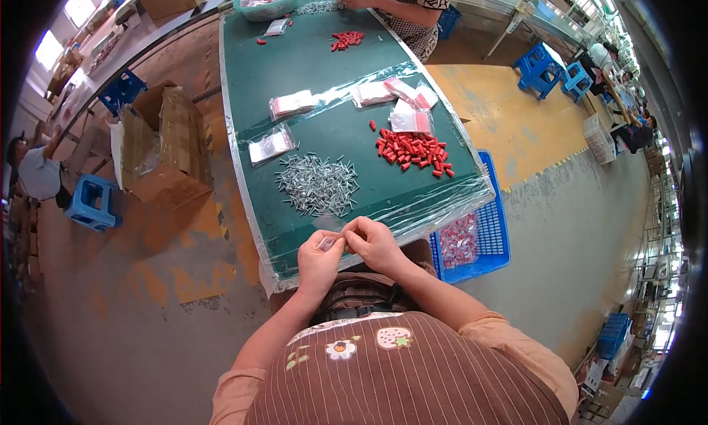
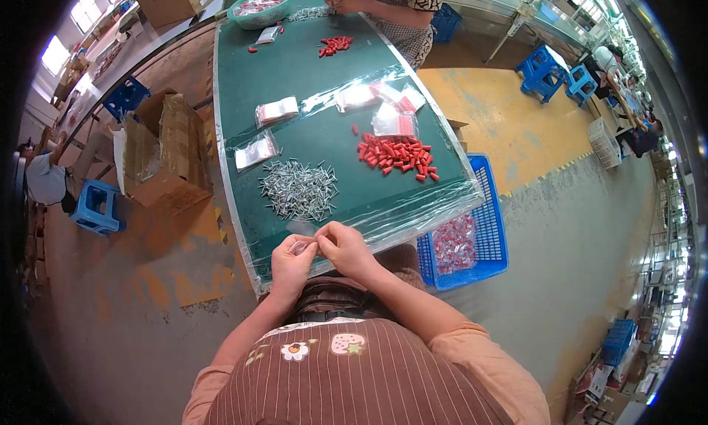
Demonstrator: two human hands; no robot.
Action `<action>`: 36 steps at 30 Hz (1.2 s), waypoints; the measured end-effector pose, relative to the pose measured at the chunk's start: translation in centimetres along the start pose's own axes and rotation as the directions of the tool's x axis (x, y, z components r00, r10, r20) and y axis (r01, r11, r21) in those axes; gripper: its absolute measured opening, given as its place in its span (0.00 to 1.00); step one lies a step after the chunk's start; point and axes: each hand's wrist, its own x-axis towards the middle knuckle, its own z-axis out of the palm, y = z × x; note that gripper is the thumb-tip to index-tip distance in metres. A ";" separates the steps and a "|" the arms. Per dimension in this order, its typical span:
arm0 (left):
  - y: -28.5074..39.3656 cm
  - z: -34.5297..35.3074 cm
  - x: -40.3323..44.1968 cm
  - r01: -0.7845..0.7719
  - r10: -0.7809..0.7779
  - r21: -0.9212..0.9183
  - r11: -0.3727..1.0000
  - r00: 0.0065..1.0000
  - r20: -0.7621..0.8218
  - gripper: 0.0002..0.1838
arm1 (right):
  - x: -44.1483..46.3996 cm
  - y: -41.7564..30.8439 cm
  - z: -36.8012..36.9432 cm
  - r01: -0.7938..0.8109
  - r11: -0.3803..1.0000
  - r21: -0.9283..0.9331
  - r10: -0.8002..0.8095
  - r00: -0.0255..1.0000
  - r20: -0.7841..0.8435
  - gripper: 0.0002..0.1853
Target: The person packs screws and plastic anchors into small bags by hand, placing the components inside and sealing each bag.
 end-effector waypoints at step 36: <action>-1.1 2.2 -3.9 -0.356 0.369 0.450 0.819 0.928 0.062 0.05 | -3.6 0.9 -2.7 0.057 0.913 -0.404 -0.042 0.998 0.046 0.10</action>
